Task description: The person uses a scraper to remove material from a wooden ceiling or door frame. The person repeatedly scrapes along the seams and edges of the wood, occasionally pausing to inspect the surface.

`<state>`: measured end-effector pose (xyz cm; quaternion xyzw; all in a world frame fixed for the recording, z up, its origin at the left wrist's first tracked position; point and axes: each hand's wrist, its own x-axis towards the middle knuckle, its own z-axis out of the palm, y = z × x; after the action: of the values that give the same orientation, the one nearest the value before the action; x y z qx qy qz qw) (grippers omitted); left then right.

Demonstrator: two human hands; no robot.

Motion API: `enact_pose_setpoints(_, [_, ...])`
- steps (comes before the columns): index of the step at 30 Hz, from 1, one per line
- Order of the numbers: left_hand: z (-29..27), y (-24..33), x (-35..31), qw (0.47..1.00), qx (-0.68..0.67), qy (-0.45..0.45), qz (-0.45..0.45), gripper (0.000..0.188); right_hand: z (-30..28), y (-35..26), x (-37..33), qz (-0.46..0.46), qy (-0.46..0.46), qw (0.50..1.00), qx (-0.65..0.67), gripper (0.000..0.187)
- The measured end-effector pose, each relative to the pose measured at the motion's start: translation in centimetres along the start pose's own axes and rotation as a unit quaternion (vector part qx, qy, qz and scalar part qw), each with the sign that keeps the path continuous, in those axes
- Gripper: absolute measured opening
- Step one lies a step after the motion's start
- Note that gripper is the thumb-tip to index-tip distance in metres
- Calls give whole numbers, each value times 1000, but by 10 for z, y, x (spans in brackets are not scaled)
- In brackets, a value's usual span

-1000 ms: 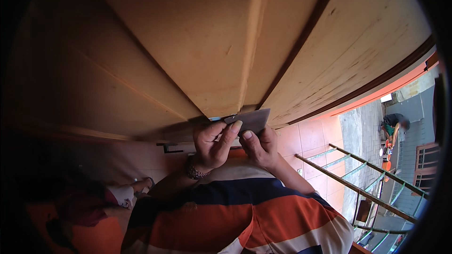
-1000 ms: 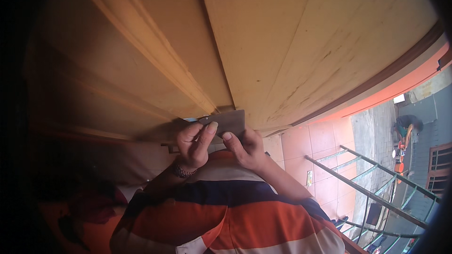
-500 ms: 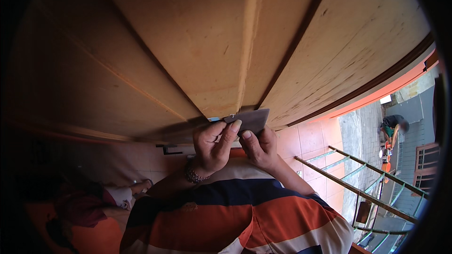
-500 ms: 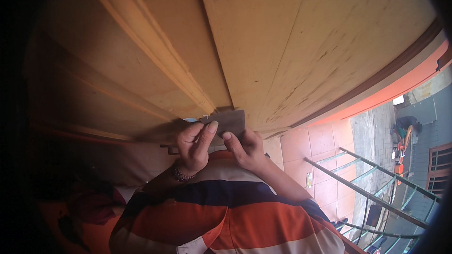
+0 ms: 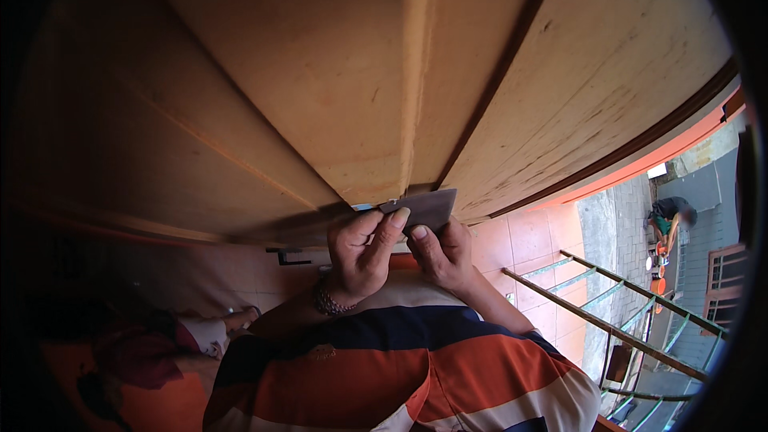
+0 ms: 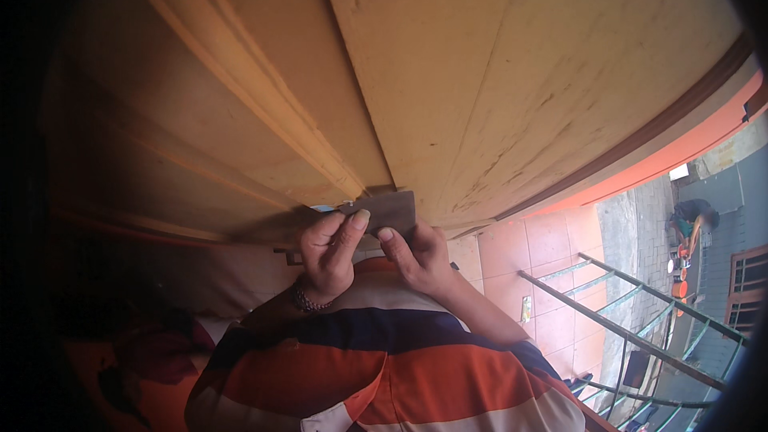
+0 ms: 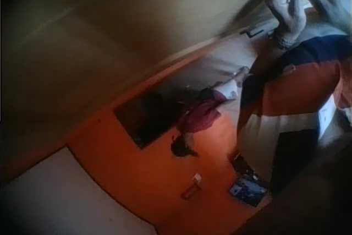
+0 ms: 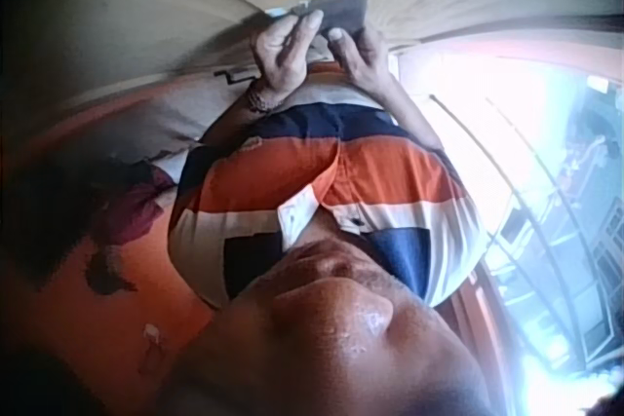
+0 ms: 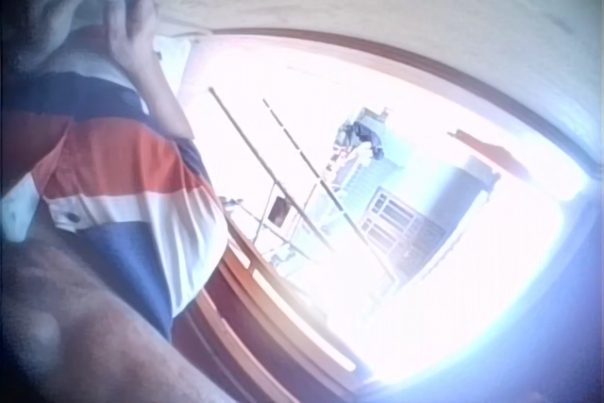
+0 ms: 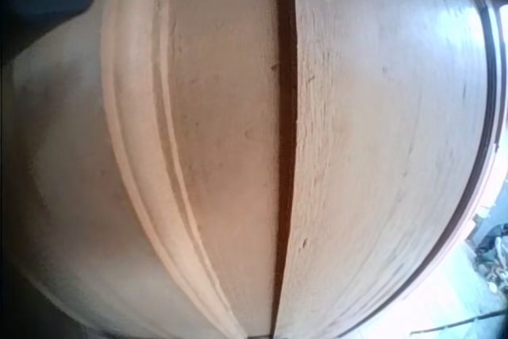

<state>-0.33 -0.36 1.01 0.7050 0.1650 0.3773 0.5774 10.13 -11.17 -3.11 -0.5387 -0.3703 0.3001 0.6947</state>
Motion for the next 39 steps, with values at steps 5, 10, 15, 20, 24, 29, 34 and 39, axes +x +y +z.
enact_pose_setpoints(5, [-1,6,1,1000,6,2,8,25,-2,1,3,17,-17,1000,13,19])
enact_pose_setpoints(10, [1,-2,-2,1000,-15,-3,15,24,-2,4,0,9,-6,1000,21,19])
enact_pose_setpoints(15, [1,-4,-3,1000,-5,4,18,25,-1,1,-1,7,-2,1000,29,19])
enact_pose_setpoints(20, [4,-2,0,999,-16,21,26,27,-4,-4,3,8,-15,1000,15,20])
enact_pose_setpoints(24, [5,-5,2,998,-42,25,32,28,-7,-9,6,-15,-27,999,-23,20])
enact_pose_setpoints(29, [5,-8,-1,999,-36,10,36,28,-10,-2,3,-32,-17,998,-54,20])
enact_pose_setpoints(34, [2,-2,1,999,-31,3,26,27,-9,2,0,-19,-22,999,-32,19])
enact_pose_setpoints(39, [2,0,-2,1000,-26,6,13,26,-4,-1,-1,-14,-14,999,-27,17])
